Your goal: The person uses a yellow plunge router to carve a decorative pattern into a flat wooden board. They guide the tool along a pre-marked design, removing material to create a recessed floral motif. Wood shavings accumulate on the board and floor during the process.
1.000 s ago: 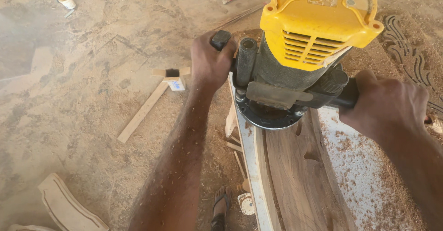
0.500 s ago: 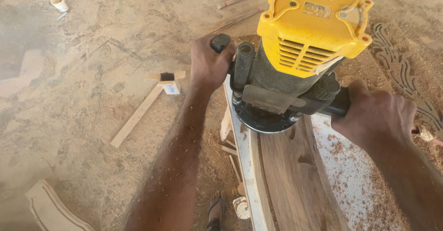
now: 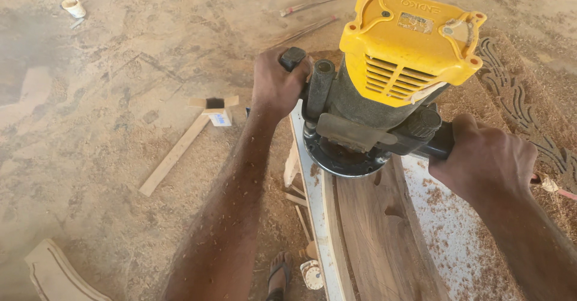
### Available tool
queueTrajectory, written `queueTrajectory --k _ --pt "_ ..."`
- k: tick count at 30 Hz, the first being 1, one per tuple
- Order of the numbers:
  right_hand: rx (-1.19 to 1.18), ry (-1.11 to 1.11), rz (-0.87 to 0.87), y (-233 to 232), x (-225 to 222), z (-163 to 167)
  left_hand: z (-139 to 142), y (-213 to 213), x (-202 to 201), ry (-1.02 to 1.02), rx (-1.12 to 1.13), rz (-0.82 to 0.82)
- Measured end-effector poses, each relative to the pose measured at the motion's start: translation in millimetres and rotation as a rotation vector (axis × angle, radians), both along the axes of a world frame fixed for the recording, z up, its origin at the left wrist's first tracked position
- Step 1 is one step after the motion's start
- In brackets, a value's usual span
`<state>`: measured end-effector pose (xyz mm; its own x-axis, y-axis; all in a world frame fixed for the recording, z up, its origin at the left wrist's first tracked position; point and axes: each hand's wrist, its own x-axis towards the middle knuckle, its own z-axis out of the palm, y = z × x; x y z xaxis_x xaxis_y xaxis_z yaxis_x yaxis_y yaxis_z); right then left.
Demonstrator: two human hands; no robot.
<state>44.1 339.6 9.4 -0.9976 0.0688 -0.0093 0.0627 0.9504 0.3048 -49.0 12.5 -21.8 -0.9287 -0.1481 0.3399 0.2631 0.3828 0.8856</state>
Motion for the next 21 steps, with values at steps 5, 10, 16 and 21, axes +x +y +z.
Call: queueTrajectory --k 5,10,16,21 --pt "0.007 0.042 0.041 2.0 1.1 -1.7 1.1 -0.2 0.3 -0.039 0.014 -0.009" --pt "-0.002 0.026 0.015 -0.5 0.1 0.0 1.4 0.0 0.1 -0.038 0.010 0.001" --pt "-0.003 0.015 -0.012 -2.1 1.3 1.4 2.3 1.7 -1.7 -0.049 -0.031 0.006" --pt "0.016 0.045 0.004 -0.4 3.8 0.0 4.5 1.5 -1.7 -0.115 0.021 -0.030"
